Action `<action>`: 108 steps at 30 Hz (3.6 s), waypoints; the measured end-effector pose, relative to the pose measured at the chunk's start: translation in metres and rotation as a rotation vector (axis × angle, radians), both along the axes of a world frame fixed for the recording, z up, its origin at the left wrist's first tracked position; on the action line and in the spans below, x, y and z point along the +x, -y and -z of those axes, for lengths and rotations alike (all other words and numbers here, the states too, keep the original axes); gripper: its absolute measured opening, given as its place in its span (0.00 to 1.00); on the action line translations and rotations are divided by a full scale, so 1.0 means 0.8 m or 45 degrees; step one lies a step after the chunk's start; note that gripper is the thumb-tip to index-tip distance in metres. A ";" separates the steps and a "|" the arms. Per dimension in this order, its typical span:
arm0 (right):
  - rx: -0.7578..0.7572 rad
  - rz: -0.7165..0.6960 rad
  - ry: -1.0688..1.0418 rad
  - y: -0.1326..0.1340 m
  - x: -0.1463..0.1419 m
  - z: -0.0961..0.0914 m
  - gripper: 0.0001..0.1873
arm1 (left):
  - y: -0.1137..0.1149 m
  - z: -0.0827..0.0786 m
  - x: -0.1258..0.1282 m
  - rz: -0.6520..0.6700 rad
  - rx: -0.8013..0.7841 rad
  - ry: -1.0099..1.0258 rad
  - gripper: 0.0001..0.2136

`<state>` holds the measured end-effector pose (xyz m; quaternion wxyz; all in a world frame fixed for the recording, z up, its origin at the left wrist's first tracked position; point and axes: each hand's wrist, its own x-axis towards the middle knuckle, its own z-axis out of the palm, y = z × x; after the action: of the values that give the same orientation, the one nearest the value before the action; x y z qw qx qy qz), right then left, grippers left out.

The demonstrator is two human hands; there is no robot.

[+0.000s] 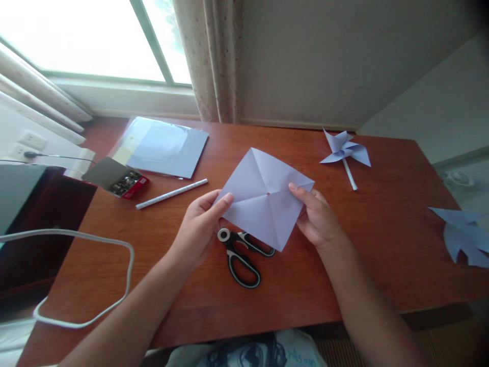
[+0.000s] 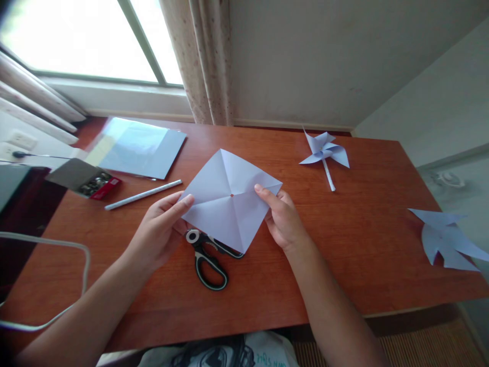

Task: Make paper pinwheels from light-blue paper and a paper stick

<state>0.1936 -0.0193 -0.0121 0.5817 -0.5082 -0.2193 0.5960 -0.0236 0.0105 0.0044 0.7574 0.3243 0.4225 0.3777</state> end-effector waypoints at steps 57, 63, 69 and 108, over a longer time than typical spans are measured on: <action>0.404 -0.865 1.956 0.117 -0.096 -0.012 0.33 | -0.001 -0.002 -0.005 -0.157 0.100 -0.209 0.13; 0.239 -0.939 1.994 0.111 -0.092 -0.019 0.31 | 0.001 -0.005 -0.006 -0.117 0.092 -0.228 0.14; 0.046 -0.973 2.087 0.101 -0.107 -0.026 0.20 | 0.006 -0.008 -0.003 -0.029 0.026 -0.169 0.15; 0.163 0.214 0.372 0.026 -0.039 0.012 0.08 | 0.022 0.010 0.014 0.297 0.184 -0.308 0.13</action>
<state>0.1625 -0.0399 -0.0216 0.6226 -0.5678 -0.2959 0.4499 -0.0124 -0.0068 -0.0038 0.7145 0.4677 0.4418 0.2750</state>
